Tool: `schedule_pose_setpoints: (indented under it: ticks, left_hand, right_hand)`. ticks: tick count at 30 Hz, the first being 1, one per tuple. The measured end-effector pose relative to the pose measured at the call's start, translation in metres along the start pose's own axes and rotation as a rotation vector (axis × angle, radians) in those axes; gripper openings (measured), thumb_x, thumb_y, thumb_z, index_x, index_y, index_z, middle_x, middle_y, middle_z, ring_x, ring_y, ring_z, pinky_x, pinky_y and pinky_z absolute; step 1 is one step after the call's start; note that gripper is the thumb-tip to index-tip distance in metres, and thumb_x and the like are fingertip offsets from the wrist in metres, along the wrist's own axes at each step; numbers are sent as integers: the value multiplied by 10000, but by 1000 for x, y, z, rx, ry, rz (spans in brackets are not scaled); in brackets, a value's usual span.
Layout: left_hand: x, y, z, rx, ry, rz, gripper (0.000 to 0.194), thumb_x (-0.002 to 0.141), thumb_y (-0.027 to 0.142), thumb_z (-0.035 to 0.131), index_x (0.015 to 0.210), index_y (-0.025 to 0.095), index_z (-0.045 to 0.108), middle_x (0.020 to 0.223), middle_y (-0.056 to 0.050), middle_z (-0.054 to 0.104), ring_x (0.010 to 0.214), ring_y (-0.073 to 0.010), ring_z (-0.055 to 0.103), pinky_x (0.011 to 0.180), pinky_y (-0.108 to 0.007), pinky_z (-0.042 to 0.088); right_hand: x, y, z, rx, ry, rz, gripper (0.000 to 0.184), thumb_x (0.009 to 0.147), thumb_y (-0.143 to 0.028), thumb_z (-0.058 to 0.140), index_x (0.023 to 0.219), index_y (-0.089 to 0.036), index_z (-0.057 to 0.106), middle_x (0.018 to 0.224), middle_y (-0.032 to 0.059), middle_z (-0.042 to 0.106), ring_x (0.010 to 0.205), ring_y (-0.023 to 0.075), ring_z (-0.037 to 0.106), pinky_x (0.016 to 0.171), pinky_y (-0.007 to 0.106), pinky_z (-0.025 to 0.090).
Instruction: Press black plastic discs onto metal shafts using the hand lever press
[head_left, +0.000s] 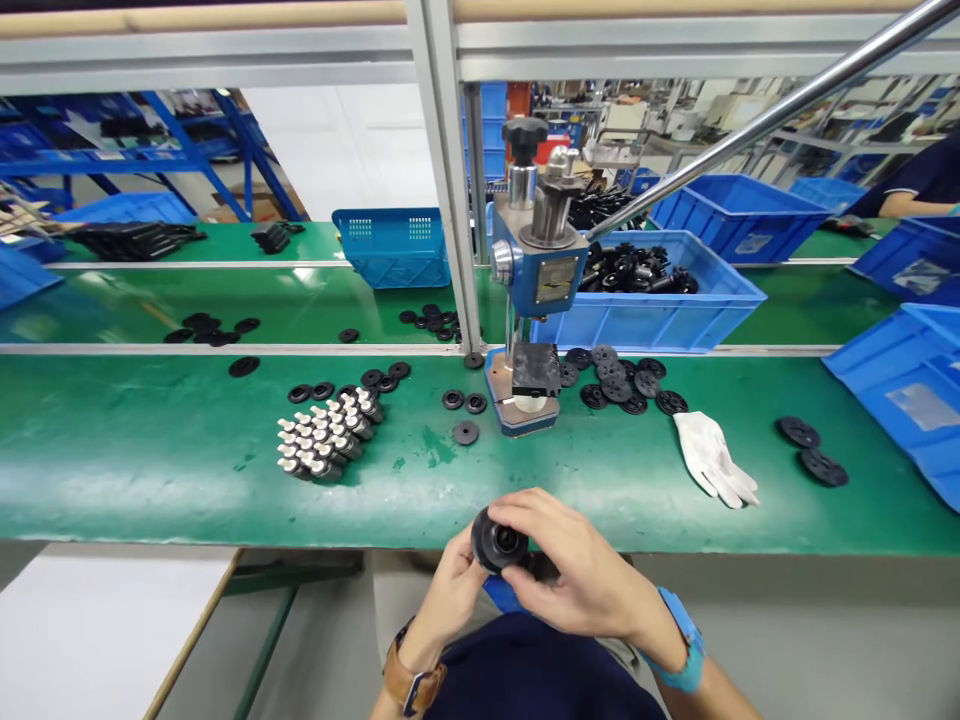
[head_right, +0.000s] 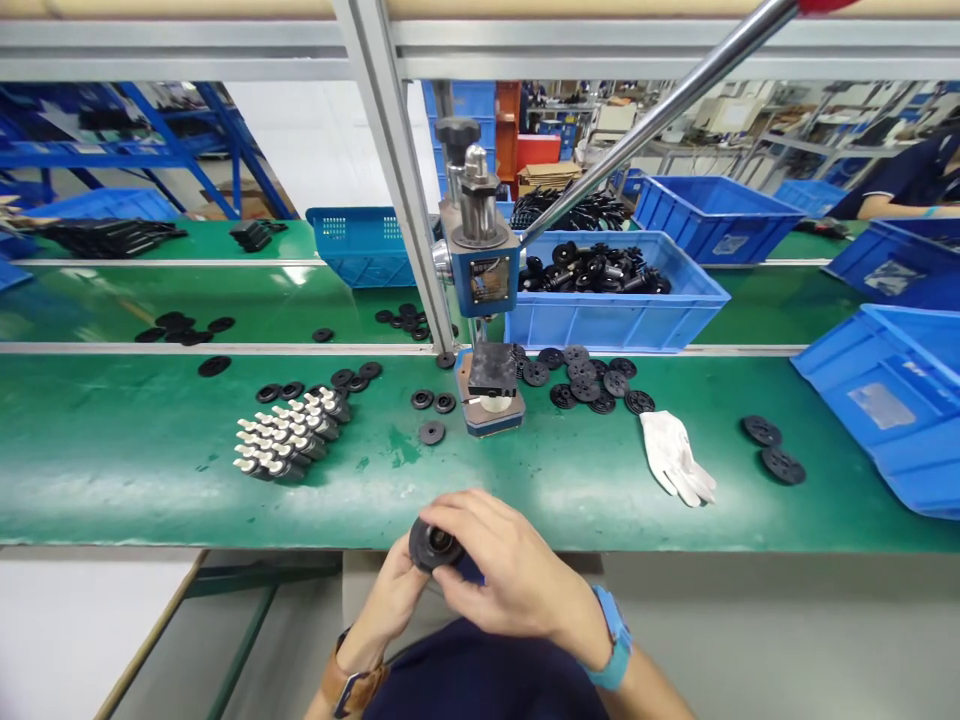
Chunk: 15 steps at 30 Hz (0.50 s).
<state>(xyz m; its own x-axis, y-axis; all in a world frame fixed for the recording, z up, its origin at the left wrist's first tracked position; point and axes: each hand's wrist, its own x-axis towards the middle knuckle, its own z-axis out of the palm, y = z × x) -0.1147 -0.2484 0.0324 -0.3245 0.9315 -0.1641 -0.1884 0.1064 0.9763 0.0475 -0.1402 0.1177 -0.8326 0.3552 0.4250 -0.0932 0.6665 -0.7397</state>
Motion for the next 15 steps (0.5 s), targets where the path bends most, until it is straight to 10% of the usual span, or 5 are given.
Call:
schedule_pose_setpoints:
  ticks: [15]
  left_hand:
    - [-6, 20, -1, 85, -272, 135, 434, 921, 564, 674, 1078, 186, 819, 1049, -110, 803, 1007, -308, 710, 937, -404, 573]
  right_hand:
    - [-8, -5, -6, 108, -32, -111, 701, 875, -55, 643, 1530, -190, 432, 1312, 142, 683, 1226, 262, 632, 1097, 461, 524]
